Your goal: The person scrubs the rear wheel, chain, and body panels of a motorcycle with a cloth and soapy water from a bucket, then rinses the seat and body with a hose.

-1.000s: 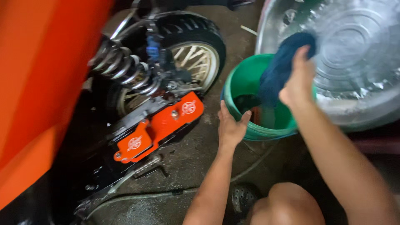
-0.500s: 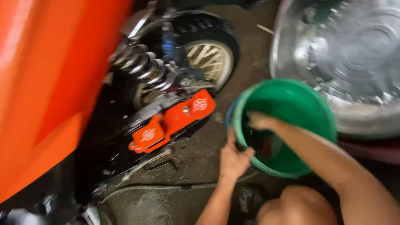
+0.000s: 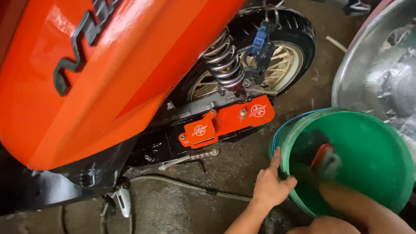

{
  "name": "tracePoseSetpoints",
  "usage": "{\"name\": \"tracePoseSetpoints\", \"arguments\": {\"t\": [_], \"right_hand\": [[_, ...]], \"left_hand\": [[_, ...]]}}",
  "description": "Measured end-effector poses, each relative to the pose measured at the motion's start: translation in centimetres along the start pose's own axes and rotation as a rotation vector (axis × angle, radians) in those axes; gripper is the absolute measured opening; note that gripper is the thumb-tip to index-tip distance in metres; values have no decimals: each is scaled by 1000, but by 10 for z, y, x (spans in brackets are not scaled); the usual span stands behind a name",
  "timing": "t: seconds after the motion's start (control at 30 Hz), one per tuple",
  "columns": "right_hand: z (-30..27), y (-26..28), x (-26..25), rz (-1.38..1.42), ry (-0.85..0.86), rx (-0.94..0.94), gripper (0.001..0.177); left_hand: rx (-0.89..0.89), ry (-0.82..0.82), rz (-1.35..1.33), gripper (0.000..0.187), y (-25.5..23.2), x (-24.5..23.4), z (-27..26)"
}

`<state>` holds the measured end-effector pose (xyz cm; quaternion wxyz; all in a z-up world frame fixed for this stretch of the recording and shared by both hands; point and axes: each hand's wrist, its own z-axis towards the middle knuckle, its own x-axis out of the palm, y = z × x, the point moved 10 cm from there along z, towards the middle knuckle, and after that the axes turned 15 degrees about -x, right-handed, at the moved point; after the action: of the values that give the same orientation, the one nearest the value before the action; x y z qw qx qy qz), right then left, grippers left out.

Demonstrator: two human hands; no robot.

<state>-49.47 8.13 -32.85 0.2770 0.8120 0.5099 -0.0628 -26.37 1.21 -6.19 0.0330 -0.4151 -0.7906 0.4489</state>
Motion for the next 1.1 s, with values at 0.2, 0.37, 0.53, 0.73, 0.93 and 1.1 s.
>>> {"name": "tracePoseSetpoints", "arguments": {"t": [0.2, 0.37, 0.53, 0.73, 0.93, 1.1], "right_hand": [[-16, 1, -47, 514, -273, -173, 73], [-144, 74, -178, 1239, -743, -749, 77], [-208, 262, -244, 921, -1013, -674, 38], [-182, 439, -225, -586, -1017, -682, 45], [-203, 446, -203, -864, -1290, -599, 30], [-188, 434, -178, -849, -931, -521, 57]], "left_hand": [[27, 2, 80, 95, -8, 11, 40], [-2, -50, 143, 91, -20, 12, 81], [225, -150, -137, 59, -42, -10, 75], [482, -157, -668, 31, -32, -78, 53], [470, 100, -1034, 58, 7, -99, 19], [479, 100, -956, 60, 10, -103, 5]]}}
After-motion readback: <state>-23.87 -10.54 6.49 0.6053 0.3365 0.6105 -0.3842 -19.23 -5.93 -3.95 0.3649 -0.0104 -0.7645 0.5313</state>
